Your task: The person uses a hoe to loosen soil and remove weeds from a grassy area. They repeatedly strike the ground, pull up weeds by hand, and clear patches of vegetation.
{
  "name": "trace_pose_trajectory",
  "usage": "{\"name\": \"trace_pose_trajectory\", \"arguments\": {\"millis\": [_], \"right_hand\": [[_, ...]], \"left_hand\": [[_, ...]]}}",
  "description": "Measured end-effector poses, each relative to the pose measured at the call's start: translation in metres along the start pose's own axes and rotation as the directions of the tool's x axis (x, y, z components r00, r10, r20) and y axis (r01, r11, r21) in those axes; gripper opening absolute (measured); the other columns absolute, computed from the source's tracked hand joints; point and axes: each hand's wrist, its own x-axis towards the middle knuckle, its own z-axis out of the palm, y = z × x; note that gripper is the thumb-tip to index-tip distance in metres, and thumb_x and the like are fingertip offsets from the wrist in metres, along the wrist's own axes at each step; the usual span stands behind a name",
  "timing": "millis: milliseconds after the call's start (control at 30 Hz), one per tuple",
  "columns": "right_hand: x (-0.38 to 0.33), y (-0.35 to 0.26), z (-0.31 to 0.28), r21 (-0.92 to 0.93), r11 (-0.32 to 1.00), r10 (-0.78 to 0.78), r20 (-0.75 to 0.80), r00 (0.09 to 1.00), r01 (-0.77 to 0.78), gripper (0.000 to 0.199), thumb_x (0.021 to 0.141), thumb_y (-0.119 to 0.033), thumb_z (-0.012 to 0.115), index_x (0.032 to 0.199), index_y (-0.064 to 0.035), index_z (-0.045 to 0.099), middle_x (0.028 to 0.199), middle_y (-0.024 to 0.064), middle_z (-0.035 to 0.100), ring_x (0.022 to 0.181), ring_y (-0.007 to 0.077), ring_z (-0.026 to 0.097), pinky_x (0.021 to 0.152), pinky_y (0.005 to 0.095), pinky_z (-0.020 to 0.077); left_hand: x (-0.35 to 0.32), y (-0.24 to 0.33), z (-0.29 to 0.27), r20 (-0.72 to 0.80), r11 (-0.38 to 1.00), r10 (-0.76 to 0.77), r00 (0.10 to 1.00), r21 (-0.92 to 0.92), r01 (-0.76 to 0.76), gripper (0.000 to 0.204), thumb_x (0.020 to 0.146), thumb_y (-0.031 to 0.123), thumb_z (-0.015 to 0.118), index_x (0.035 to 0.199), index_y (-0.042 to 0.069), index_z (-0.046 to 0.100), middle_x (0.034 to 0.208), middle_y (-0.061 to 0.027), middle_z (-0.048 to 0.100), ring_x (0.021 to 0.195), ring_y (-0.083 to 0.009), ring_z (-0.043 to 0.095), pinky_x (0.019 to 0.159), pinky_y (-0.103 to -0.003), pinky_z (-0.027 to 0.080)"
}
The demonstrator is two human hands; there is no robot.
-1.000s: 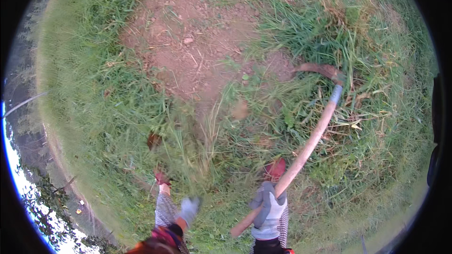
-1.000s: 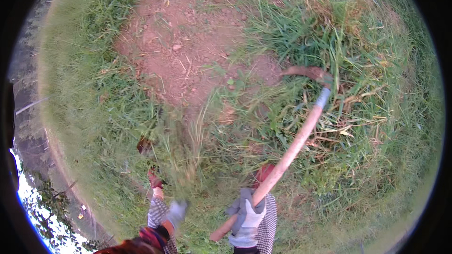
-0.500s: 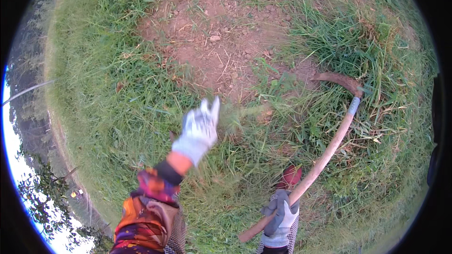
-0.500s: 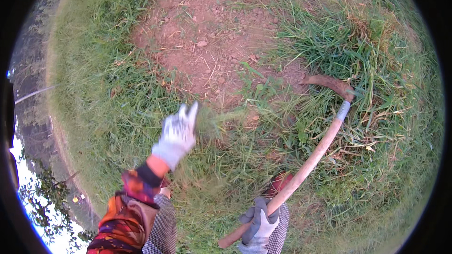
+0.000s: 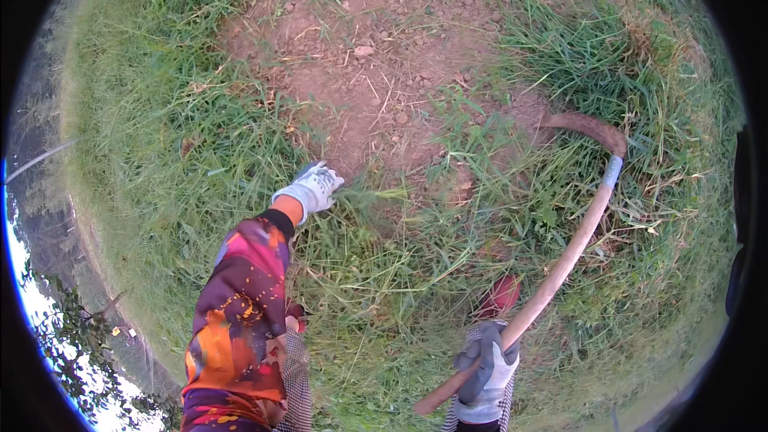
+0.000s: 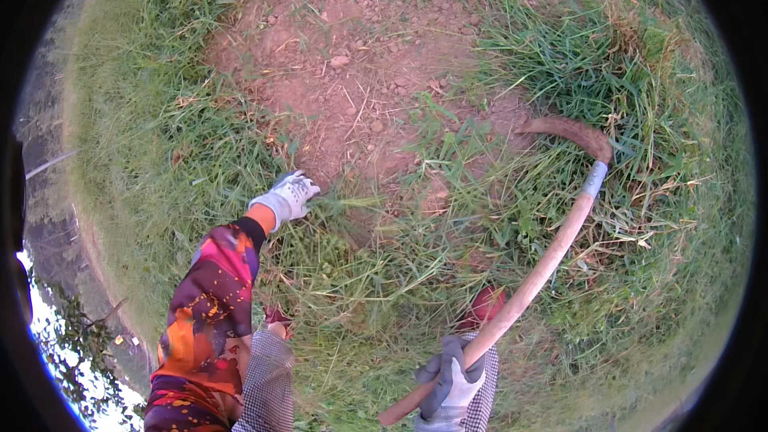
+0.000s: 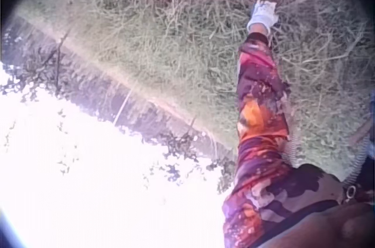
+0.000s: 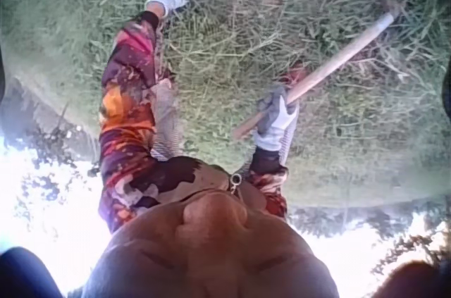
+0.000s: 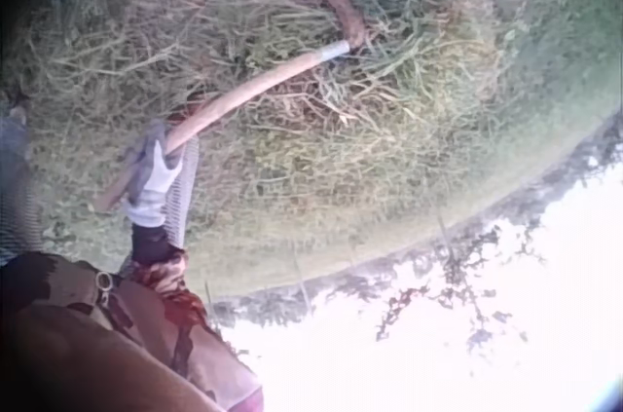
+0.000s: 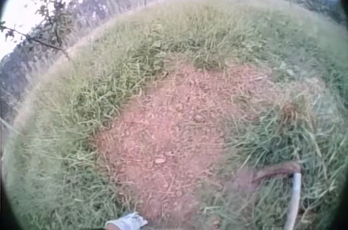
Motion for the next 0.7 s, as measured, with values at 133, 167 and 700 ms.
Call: {"name": "trace_pose_trajectory", "arguments": {"millis": [133, 167, 700], "right_hand": [[-0.007, 0.010, 0.007, 0.021, 0.999, -0.033, 0.020, 0.999, 0.032, 0.018, 0.081, -0.014, 0.055, 0.092, -0.0033, 0.047, 0.052, 0.0016, 0.045, 0.039, 0.0110, 0.042, 0.034, 0.0242, 0.0385], [-0.006, 0.013, 0.004, 0.028, 0.999, -0.041, 0.039, 0.998, 0.040, 0.018, 0.081, -0.014, 0.055, 0.092, -0.0031, 0.047, 0.052, 0.0015, 0.045, 0.038, 0.0110, 0.042, 0.034, 0.0242, 0.0384], [-0.014, 0.030, -0.014, -0.007, 0.997, -0.081, 0.067, 0.994, 0.082, 0.013, 0.083, -0.011, 0.052, 0.092, -0.0030, 0.047, 0.054, 0.0013, 0.042, 0.040, 0.0103, 0.041, 0.036, 0.0235, 0.0387]], "left_hand": [[-0.041, -0.031, 0.030, 0.082, 0.946, -0.241, 0.967, -0.203, 0.253, 0.037, 0.077, 0.037, 0.055, 0.098, 0.006, 0.060, 0.097, -0.0159, 0.062, 0.094, -0.0310, 0.057, 0.084, -0.038, 0.043], [-0.060, -0.038, 0.038, 0.086, 0.971, -0.212, 0.974, -0.097, 0.220, 0.034, 0.077, 0.036, 0.054, 0.088, 0.006, 0.063, 0.096, -0.0150, 0.062, 0.092, -0.0303, 0.058, 0.082, -0.038, 0.045], [-0.327, 0.032, 0.021, -0.386, 0.557, -0.787, 0.480, -0.780, 0.285, 0.029, 0.062, 0.010, 0.071, 0.090, 0.007, 0.061, 0.071, -0.0035, 0.061, 0.064, -0.0185, 0.060, 0.060, -0.032, 0.049]]}}
